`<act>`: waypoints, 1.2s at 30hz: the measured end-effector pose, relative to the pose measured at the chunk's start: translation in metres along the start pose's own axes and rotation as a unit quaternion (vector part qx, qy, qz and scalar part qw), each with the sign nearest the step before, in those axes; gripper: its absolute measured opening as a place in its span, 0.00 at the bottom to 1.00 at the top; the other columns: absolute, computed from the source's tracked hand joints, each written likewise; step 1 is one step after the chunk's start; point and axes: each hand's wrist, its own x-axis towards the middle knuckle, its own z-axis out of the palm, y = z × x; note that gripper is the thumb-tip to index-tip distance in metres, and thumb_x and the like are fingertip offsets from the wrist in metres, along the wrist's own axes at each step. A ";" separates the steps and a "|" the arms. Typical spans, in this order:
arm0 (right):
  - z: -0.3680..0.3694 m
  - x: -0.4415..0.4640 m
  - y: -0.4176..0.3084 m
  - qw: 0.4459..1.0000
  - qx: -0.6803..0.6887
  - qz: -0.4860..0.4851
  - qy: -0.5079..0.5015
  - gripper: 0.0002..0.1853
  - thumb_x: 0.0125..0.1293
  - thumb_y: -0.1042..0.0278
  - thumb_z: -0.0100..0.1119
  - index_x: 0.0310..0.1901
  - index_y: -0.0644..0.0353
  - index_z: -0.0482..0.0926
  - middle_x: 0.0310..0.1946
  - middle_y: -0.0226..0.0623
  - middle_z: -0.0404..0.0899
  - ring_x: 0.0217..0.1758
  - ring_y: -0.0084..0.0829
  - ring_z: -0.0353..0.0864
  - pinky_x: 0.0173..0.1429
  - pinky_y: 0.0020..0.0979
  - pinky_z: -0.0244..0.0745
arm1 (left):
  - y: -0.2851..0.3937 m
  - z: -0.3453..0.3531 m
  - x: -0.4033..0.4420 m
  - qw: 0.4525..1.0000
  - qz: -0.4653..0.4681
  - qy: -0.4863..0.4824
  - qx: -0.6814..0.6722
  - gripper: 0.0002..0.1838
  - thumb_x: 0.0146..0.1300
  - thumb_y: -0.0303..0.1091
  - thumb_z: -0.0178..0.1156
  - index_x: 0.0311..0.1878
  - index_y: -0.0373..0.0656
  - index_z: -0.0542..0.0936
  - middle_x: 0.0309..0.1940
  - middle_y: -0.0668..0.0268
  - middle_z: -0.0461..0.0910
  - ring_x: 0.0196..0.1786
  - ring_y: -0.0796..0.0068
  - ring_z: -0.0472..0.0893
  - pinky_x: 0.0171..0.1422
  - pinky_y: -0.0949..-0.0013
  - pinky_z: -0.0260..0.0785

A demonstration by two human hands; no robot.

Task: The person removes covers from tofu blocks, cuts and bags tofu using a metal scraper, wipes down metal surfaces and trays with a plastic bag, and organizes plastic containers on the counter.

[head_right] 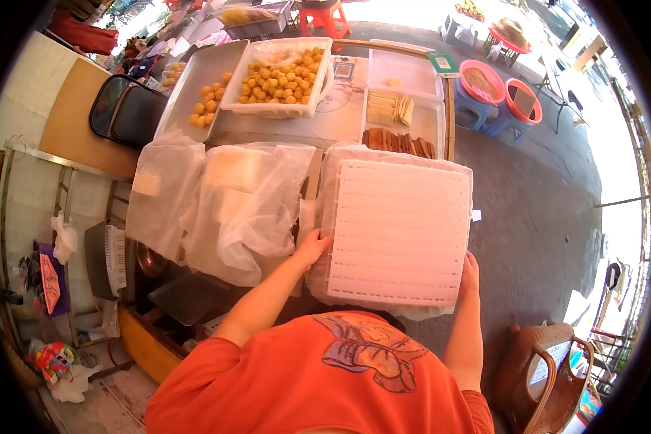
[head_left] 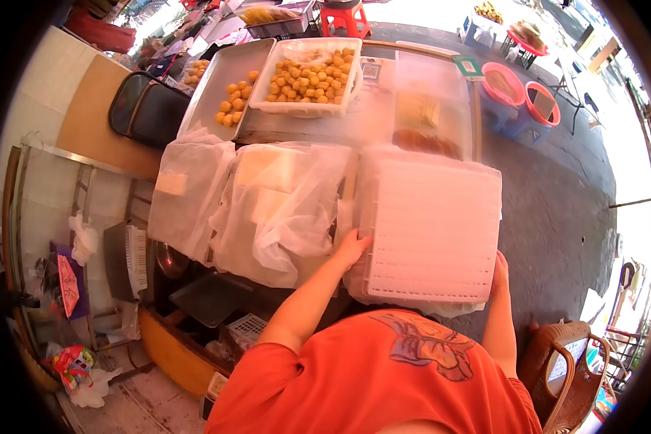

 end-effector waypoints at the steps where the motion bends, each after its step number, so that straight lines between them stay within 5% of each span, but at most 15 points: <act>1: 0.002 -0.002 -0.003 1.000 0.001 0.002 0.000 0.22 0.64 0.61 0.52 0.55 0.68 0.67 0.44 0.41 0.76 0.43 0.31 0.79 0.44 0.31 0.77 | 0.002 0.000 -0.001 1.000 0.001 -0.002 -0.002 0.25 0.57 0.38 0.56 0.54 0.32 0.69 0.46 0.59 0.76 0.46 0.72 0.75 0.50 0.71 0.67; 16: 0.000 -0.002 -0.026 0.997 -0.009 0.061 -0.042 0.20 0.62 0.60 0.56 0.44 0.73 0.74 0.36 0.40 0.79 0.35 0.28 0.81 0.38 0.30 0.78 | 0.002 -0.012 0.025 0.983 -0.176 -0.057 -0.007 0.28 0.50 0.46 0.58 0.49 0.33 0.73 0.45 0.59 0.77 0.45 0.67 0.75 0.50 0.62 0.63; 20: -0.001 -0.005 -0.037 0.997 -0.017 0.075 -0.013 0.20 0.61 0.60 0.58 0.42 0.75 0.74 0.33 0.41 0.80 0.32 0.28 0.81 0.36 0.30 0.78 | 0.012 -0.020 0.019 0.986 -0.143 -0.080 0.001 0.24 0.50 0.47 0.59 0.42 0.35 0.79 0.41 0.59 0.79 0.43 0.68 0.76 0.49 0.65 0.63; 22: 0.007 -0.013 -0.047 0.997 -0.002 0.074 -0.013 0.20 0.61 0.60 0.58 0.41 0.75 0.75 0.33 0.41 0.80 0.33 0.28 0.81 0.37 0.30 0.78 | 0.057 -0.013 -0.009 0.988 -0.145 -0.051 0.006 0.23 0.50 0.48 0.60 0.37 0.35 0.80 0.32 0.63 0.78 0.34 0.72 0.75 0.39 0.67 0.64; 24: 0.015 -0.020 -0.055 0.997 0.014 0.069 -0.014 0.20 0.61 0.61 0.58 0.41 0.76 0.75 0.32 0.41 0.80 0.33 0.28 0.81 0.37 0.30 0.78 | 0.054 -0.029 0.002 0.987 -0.137 -0.062 0.063 0.21 0.57 0.45 0.56 0.43 0.35 0.79 0.38 0.62 0.80 0.39 0.71 0.80 0.43 0.69 0.70; 30: 0.043 -0.046 -0.091 0.999 -0.018 0.040 0.008 0.18 0.60 0.63 0.59 0.40 0.74 0.77 0.33 0.40 0.80 0.32 0.27 0.80 0.36 0.29 0.77 | 0.084 -0.052 -0.002 0.992 -0.091 -0.084 0.031 0.22 0.55 0.42 0.57 0.44 0.29 0.78 0.41 0.58 0.80 0.42 0.70 0.80 0.44 0.69 0.71; 34: 0.057 -0.060 -0.141 0.999 -0.047 -0.009 0.004 0.19 0.57 0.62 0.59 0.41 0.73 0.77 0.32 0.38 0.79 0.31 0.25 0.79 0.34 0.28 0.76 | 0.138 -0.038 -0.029 0.997 -0.012 -0.066 0.046 0.18 0.50 0.43 0.59 0.32 0.34 0.78 0.24 0.67 0.77 0.23 0.80 0.73 0.24 0.78 0.58; 36: 0.056 -0.048 -0.158 0.998 -0.035 -0.054 0.000 0.19 0.57 0.63 0.59 0.43 0.73 0.75 0.32 0.37 0.79 0.30 0.25 0.79 0.34 0.27 0.76 | 0.153 -0.043 -0.024 0.996 0.043 -0.074 0.031 0.19 0.50 0.41 0.59 0.39 0.34 0.76 0.28 0.68 0.77 0.28 0.80 0.75 0.30 0.79 0.64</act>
